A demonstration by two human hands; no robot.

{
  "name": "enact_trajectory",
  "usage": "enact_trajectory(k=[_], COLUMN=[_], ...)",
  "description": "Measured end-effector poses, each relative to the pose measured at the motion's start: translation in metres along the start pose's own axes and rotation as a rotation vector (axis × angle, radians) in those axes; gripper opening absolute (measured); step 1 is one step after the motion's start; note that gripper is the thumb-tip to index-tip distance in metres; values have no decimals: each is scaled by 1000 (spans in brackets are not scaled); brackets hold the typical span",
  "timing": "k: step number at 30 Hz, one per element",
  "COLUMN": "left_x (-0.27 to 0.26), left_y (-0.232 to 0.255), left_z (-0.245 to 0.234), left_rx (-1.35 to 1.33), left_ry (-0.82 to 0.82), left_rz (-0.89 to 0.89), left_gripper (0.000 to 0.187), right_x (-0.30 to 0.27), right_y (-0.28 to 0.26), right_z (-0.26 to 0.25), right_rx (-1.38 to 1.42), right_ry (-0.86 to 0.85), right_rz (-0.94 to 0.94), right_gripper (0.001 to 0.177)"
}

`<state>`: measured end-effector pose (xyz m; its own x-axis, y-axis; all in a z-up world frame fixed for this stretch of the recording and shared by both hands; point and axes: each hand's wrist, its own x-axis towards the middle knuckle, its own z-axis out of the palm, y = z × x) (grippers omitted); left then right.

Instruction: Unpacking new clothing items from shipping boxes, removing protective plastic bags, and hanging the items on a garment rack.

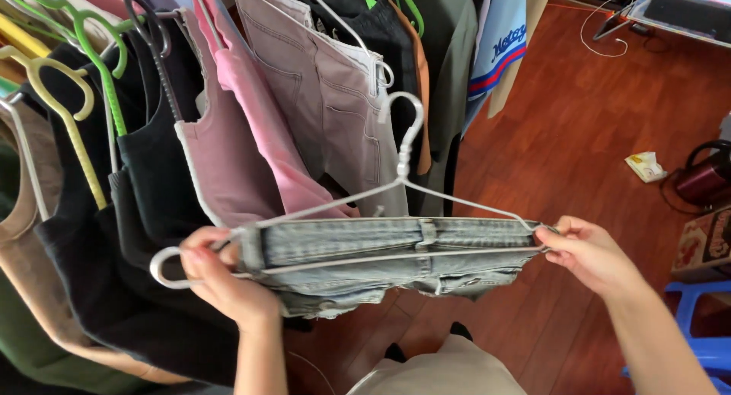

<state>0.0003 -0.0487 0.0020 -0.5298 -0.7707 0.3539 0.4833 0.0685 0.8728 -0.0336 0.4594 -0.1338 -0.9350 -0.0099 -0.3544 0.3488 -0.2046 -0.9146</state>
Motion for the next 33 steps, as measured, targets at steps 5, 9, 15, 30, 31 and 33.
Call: enact_trajectory(k=[5,9,15,30,31,33], left_x=[-40,-54,-60,-34,-32,-29], left_y=[-3,-9,-13,-119,-121,-123], left_z=[16,35,63,86,81,74], left_rx=[133,-6,64,177,287,398], left_ry=[-160,-218,-256,-519,-547,-566], left_rz=[185,57,-38,-825,-723,-611], left_gripper=[60,45,47,73,44,31], right_x=[-13,-33,-58,-60,-64,-62], right_y=[-17,-48,-72,-63,-71,-78], right_z=[40,81,104,111,131,158], right_rx=[-283,-440,-681,-558,-520,-479], right_ry=[320,295,-3,-114,-87,-68], right_rz=[-281,-204,-109,-105,-32,34], right_gripper=[17,23,42,32,34,36])
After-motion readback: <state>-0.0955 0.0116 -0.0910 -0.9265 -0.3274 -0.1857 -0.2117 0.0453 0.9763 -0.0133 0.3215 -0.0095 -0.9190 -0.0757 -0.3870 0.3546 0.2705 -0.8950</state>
